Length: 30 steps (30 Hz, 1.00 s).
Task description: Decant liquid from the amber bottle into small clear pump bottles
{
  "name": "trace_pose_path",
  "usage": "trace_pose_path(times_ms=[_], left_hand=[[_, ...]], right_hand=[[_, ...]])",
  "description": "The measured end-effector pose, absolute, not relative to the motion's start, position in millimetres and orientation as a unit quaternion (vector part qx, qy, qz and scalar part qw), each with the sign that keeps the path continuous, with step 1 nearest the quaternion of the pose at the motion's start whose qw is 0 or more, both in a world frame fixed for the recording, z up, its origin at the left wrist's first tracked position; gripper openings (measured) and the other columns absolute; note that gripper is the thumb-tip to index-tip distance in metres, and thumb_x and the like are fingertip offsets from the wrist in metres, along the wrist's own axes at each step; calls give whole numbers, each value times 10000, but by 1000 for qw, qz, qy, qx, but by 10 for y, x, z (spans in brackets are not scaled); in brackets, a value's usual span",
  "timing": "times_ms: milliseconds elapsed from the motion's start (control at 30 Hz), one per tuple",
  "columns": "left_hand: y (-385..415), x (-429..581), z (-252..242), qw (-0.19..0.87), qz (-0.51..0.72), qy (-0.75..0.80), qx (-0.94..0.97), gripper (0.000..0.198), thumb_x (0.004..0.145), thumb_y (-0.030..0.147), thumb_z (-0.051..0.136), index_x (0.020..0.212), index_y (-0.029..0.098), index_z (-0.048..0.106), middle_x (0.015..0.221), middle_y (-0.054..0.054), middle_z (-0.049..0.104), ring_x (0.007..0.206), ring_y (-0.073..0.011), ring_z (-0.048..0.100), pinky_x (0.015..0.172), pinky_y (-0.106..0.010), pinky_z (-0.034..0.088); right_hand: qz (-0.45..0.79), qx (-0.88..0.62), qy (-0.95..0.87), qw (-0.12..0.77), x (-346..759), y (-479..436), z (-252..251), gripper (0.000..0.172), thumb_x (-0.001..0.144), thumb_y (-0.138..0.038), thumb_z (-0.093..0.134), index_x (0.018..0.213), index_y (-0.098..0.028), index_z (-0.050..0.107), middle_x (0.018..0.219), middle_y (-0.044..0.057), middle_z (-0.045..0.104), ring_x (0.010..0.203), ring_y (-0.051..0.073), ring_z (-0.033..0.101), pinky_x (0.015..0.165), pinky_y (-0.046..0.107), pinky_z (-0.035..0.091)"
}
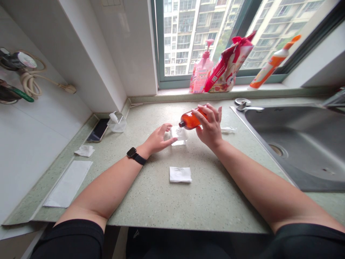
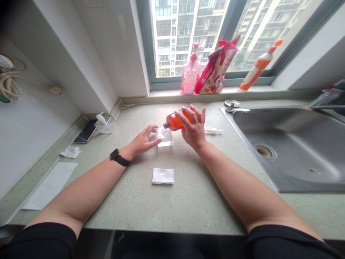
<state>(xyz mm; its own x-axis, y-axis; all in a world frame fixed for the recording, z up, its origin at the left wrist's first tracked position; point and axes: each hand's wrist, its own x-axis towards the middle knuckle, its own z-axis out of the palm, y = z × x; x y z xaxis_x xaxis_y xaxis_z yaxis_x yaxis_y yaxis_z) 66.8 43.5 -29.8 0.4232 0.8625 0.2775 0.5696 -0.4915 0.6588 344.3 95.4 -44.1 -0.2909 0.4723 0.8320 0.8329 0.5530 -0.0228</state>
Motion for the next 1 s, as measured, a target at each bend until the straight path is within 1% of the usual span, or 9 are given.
trace_pose_path(times_ms=[133,267,433,567,833,1000], left_hand=[[425,669,-288,241,300,442,810,644,986,676,629,1441,248,475,1400,-169,654,1267,-350,672,1074,-580,569],[416,671,-276,240,299,443,810,647,987,681,625,1446,251,479,1390,-167,658,1261,-351,674,1061,-578,575],[418,671,-279,239,299,444,810,637,991,666,632,1447,249,477,1394,-169,656,1267,-349,671,1066,-578,574],[424,668,-295,237,304,440,811,624,994,654,639,1443,251,477,1391,-165,658,1262,-343,675,1069,-573,575],[433,666,-310,239,308,438,810,626,989,651,644,1439,249,479,1390,-164,660,1261,-338,677,1076,-565,572],[429,668,-309,240,311,439,808,625,981,652,648,1433,251,488,1387,-165,667,1258,-341,683,1077,-566,568]], right_hand=[[-216,-420,-774,422,3445,954,-439,824,885,-65,619,1604,-433,454,1521,55,594,1537,354,447,1326,730,197],[-210,-434,-776,408,3452,962,-446,869,881,-66,615,1630,-460,418,1544,44,581,1547,366,431,1320,738,203],[-214,-412,-773,431,3450,971,-454,886,873,-50,610,1629,-468,413,1525,44,591,1535,357,448,1323,738,193],[-207,-423,-774,423,3450,975,-457,904,862,-50,607,1635,-475,410,1533,43,585,1545,366,440,1319,753,191],[-208,-416,-773,431,3449,975,-453,904,865,-47,607,1632,-485,414,1524,39,590,1542,362,446,1318,754,202],[-210,-411,-775,431,3456,981,-453,882,868,-43,597,1623,-470,434,1520,43,593,1538,359,450,1311,768,204]])
